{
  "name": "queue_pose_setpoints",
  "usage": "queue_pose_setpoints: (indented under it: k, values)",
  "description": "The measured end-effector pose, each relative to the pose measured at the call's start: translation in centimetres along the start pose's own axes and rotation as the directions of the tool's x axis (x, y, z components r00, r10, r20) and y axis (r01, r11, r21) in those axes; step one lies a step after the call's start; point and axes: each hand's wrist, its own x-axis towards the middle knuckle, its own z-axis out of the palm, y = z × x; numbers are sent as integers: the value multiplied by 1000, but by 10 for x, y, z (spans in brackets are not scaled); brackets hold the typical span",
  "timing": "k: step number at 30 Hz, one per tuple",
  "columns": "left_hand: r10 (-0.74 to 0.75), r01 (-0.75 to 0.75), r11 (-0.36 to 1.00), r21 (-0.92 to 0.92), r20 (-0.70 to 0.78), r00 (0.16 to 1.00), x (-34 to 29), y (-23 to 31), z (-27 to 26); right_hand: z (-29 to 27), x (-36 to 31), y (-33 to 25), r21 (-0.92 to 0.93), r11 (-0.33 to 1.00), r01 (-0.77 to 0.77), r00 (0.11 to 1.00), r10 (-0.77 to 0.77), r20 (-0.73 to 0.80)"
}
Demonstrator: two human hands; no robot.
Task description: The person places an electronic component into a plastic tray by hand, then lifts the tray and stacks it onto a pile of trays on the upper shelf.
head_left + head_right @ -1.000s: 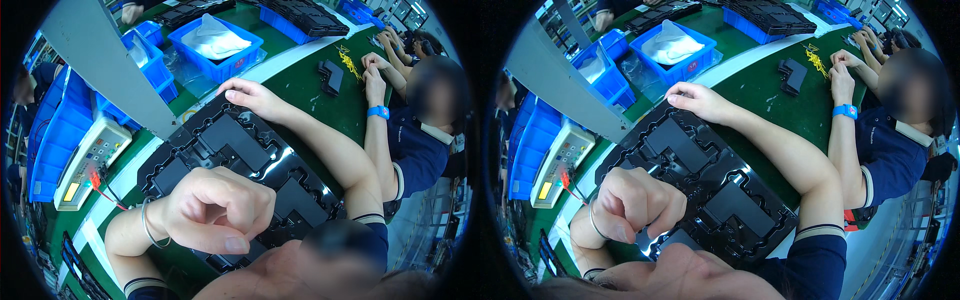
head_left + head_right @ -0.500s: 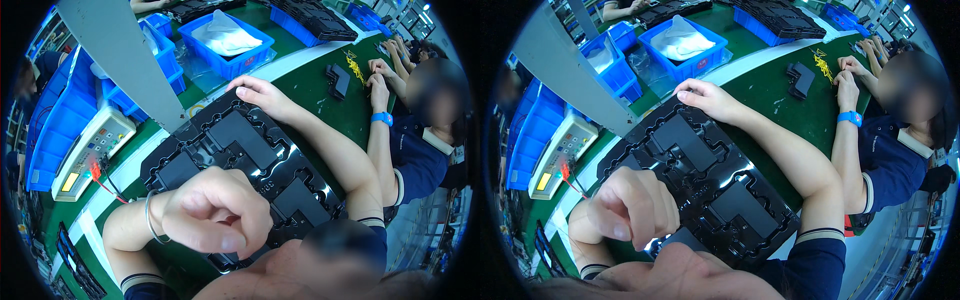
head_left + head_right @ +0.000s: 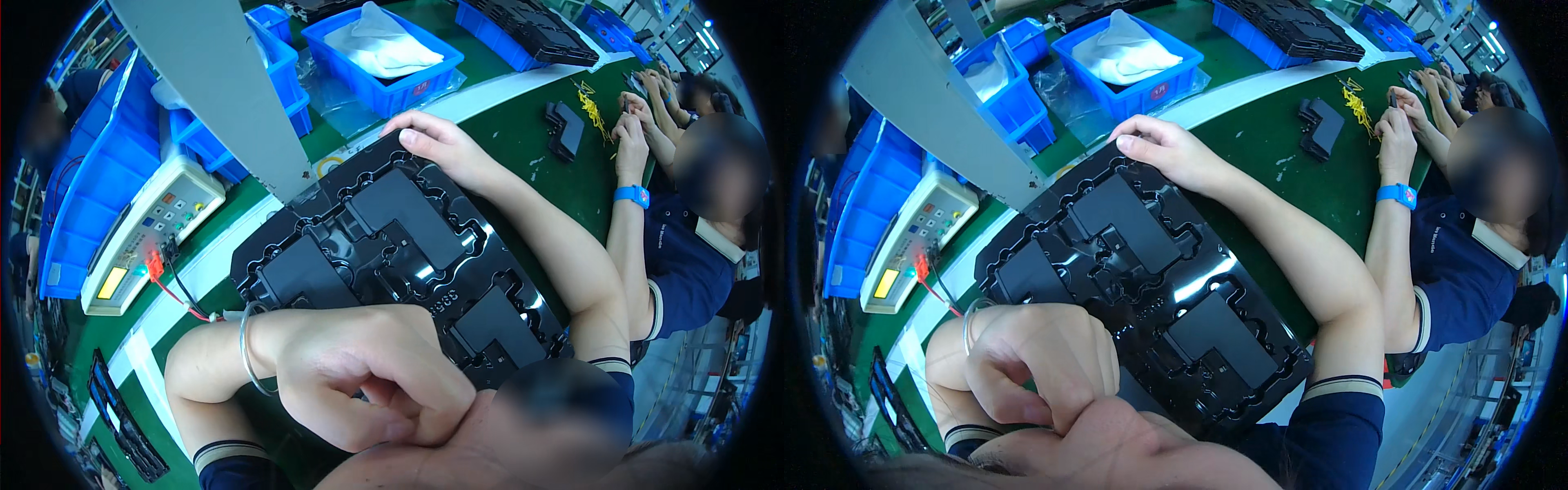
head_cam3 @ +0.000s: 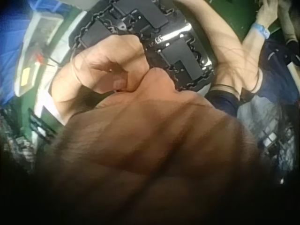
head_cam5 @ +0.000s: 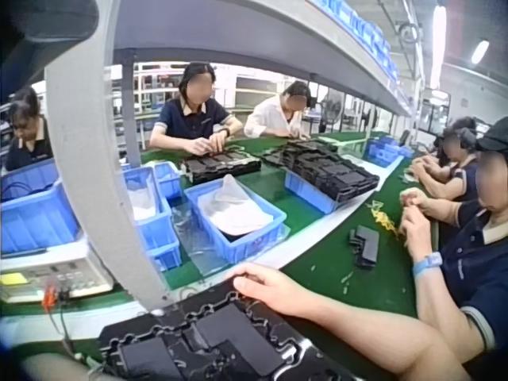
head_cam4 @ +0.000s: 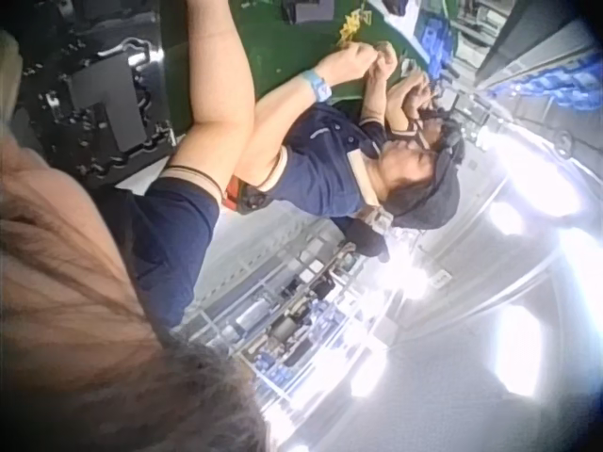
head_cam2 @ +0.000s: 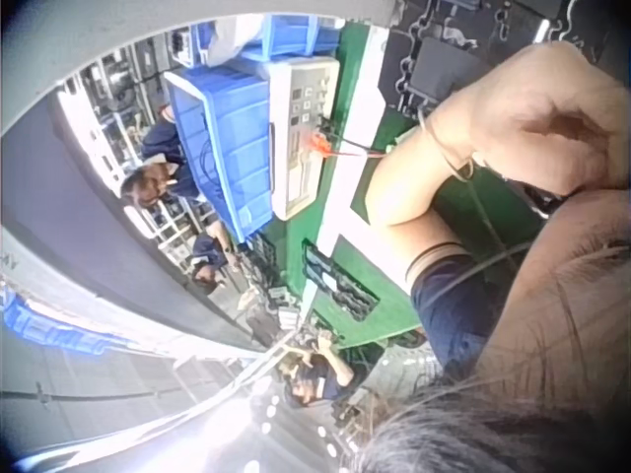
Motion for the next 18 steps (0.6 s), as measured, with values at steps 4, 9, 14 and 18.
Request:
queue_pose_setpoints:
  k: [4, 9, 14, 18]
  values:
    - [-32, 31, 999, -24, -26, 999, 0, 3, 2, 0, 0, -2, -67, 998, -7, 1000, 5, -21]
    - [-17, 18, 999, -40, 18, 1000, -1, 0, 0, 0, 0, 1, -25, 1000, -10, 1000, 10, -13]
    - [-10, 10, 1000, -22, 5, 1000, -1, -2, 2, 0, -1, -1, -66, 998, -2, 1000, 1, -18]
    - [-9, 10, 999, -37, 10, 1000, -1, -1, 1, 0, -1, -3, -54, 998, -13, 1000, 12, -12]
